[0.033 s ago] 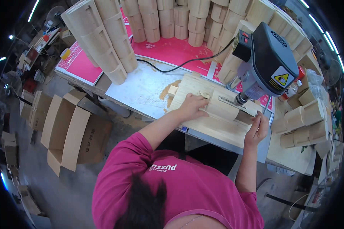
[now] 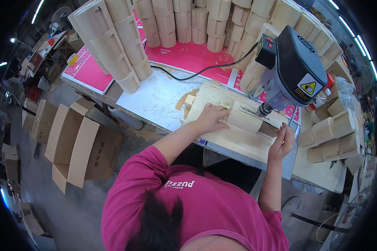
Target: Milling grooves or holes into cylindrical wooden blocks using a stationary power tool.
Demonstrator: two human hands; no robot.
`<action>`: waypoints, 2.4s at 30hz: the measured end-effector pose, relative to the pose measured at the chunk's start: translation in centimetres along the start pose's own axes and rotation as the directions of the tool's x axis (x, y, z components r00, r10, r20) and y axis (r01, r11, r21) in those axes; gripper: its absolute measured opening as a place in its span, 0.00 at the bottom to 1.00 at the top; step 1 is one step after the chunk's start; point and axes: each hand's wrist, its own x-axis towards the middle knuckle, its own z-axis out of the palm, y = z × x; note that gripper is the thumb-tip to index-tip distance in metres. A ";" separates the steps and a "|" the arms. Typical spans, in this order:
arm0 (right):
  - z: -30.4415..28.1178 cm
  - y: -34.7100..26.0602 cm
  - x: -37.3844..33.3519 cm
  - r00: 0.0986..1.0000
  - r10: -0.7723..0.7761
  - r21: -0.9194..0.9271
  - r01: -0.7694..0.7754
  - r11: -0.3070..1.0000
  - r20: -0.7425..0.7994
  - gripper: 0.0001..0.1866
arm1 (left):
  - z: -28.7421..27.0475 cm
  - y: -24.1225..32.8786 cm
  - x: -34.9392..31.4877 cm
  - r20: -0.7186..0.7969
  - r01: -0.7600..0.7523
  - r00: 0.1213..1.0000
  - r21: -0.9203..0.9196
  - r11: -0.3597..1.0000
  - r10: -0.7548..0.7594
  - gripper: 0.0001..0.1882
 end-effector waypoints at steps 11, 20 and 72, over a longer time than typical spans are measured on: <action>-2.9 -3.7 16.0 0.999 0.026 -0.051 -0.024 0.998 0.028 0.14 | 0.8 0.9 0.9 -0.027 -0.011 1.000 0.081 0.997 0.013 0.27; -3.4 -1.7 18.5 0.984 0.140 -0.185 -0.118 0.976 0.108 0.19 | 2.3 2.9 2.2 0.010 0.002 1.000 0.030 1.000 -0.002 0.25; -7.7 2.8 -1.0 0.533 0.459 0.025 -0.671 0.741 0.710 0.14 | -10.8 3.2 -4.3 0.063 0.138 0.990 -0.476 0.869 -0.124 0.14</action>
